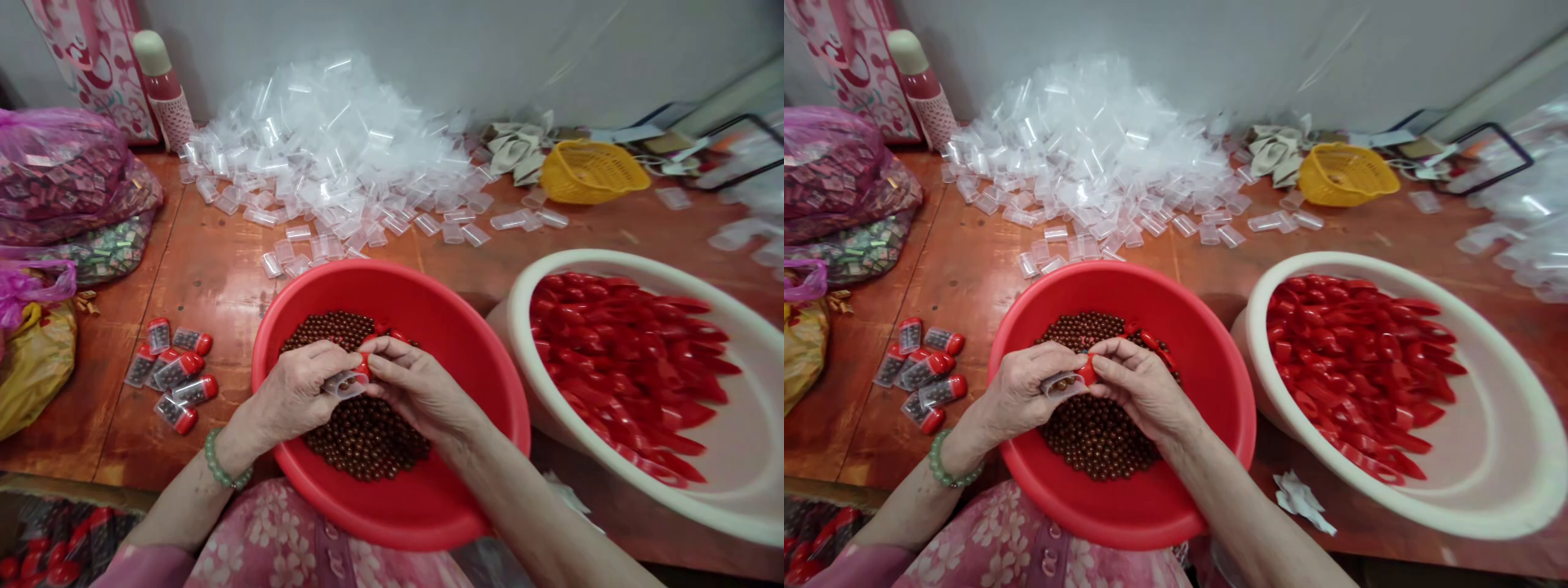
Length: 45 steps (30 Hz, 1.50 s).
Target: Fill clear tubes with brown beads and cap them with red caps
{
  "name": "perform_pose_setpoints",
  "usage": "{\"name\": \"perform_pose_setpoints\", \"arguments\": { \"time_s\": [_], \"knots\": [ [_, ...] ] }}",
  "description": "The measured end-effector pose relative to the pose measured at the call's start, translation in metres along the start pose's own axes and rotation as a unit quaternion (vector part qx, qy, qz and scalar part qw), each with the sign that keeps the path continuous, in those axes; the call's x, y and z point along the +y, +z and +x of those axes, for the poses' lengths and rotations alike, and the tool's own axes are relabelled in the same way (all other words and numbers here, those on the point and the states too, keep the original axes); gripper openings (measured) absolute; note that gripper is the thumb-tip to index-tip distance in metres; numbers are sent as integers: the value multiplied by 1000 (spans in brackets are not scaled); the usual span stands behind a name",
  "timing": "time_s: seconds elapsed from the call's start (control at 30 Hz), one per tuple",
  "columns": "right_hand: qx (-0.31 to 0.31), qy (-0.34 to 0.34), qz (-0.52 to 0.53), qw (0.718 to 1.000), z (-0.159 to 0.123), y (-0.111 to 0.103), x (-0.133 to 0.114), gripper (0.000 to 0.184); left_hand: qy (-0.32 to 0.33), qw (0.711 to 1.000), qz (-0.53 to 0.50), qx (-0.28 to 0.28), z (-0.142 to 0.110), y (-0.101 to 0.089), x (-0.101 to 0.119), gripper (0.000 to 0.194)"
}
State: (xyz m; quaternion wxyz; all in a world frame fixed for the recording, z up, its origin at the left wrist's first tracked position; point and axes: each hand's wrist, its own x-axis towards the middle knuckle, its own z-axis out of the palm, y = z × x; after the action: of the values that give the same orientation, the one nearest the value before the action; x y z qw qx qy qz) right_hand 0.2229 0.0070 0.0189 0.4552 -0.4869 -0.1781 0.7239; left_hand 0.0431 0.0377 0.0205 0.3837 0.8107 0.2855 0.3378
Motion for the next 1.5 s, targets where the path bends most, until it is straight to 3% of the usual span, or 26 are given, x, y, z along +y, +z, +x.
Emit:
{"name": "perform_pose_setpoints", "arguments": {
  "time_s": [0.3,0.4,0.47,0.57,0.63,0.7,0.97,1.13,1.33,1.5],
  "knots": [
    [-43,-122,-156,979,0,0,-7,25,-21,999,-38,13,0,-2,1,17],
    [-82,-111,-203,969,-1,0,-11,22,-80,992,-102,-8,2,-5,1,16],
    [-102,-105,-226,963,-3,-1,-15,23,-165,965,-201,-23,3,-7,2,18],
    [-71,-159,-236,956,-4,1,-21,21,-279,885,-372,-31,5,-11,4,28],
    [-12,-227,-215,950,-3,5,-24,21,-310,844,-437,-19,7,-13,4,35],
    [32,-285,-195,938,-1,14,-26,20,-315,829,-462,-11,8,-15,4,38],
    [6,-332,-293,896,3,54,-22,14,-302,810,-501,-53,10,-15,1,42],
    [14,-341,-302,890,4,57,-17,12,-311,801,-507,-69,9,-16,0,44],
    [22,-380,-302,874,9,56,-13,9,-299,816,-488,-81,8,-15,-4,42],
    [25,-354,-303,884,11,55,-10,14,-292,826,-471,-103,6,-15,-7,43]
  ]
}}
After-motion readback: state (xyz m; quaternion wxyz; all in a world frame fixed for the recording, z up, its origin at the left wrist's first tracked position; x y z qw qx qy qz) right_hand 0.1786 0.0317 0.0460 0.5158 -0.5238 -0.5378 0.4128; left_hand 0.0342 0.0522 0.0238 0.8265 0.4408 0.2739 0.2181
